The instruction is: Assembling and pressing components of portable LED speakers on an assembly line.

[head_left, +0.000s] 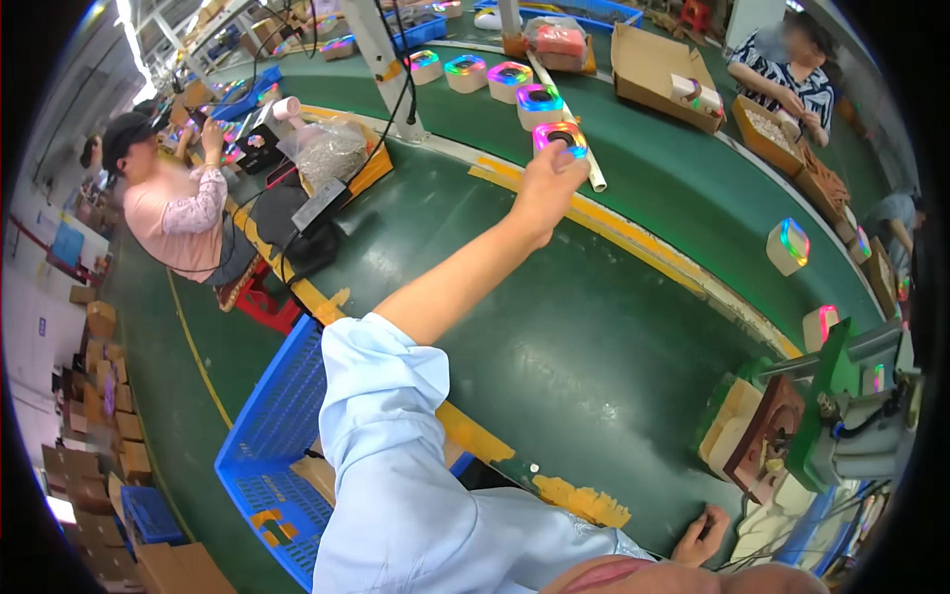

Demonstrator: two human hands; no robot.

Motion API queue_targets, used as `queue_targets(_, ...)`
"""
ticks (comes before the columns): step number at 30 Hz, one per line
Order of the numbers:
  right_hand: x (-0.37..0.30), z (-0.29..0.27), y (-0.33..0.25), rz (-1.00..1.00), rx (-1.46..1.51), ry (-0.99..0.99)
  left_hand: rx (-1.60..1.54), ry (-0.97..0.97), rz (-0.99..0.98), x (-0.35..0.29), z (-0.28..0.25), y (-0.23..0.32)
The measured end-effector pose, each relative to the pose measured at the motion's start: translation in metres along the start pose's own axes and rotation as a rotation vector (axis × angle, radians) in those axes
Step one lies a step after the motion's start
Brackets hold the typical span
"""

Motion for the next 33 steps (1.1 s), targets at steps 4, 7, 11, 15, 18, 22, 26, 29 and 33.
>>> queue_targets(4, -0.015, -0.006, 0.008, 0.115, -0.087, -0.037, 0.051, -0.079, 0.013, -0.049, 0.032, 0.028)
queue_targets(7, -0.01, -0.006, 0.006, 0.027, -0.046, 0.017, 0.057, -0.253, 0.219, -0.115, 0.046, 0.055)
queue_targets(11, -0.011, -0.012, 0.011, 0.031, 0.002, 0.002, 0.118, -0.455, 0.126, -0.19, 0.06, 0.026)
queue_targets(15, -0.029, -0.029, 0.017, 0.027, -0.067, 0.04, 0.247, -0.534, -0.03, -0.23, 0.064, -0.008)
queue_targets(18, -0.021, -0.029, 0.03, -0.095, -0.208, 0.112, 0.537, -0.443, 0.008, -0.26, 0.064, -0.005)
queue_targets(22, 0.004, -0.044, 0.014, -0.083, -0.184, 0.17, 0.372, -0.467, -0.171, -0.28, 0.042, -0.018)
queue_targets(26, 0.011, -0.052, 0.02, -0.052, -0.365, 0.109, 0.465, -0.567, -0.095, -0.246, 0.067, -0.039)
queue_targets(29, 0.02, -0.056, 0.046, -0.025, -0.45, 0.088, 0.665, -0.623, 0.109, -0.239, 0.093, -0.04)
queue_targets(33, 0.024, -0.066, 0.078, -0.024, -0.624, 0.032, 0.734, -0.318, 0.193, -0.156, 0.088, -0.071)
Point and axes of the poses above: each hand's wrist, its own x-axis towards the middle knuckle, its own z-axis out of the palm, y = z × x, the point moved 1 cm from there along x, towards the middle knuckle
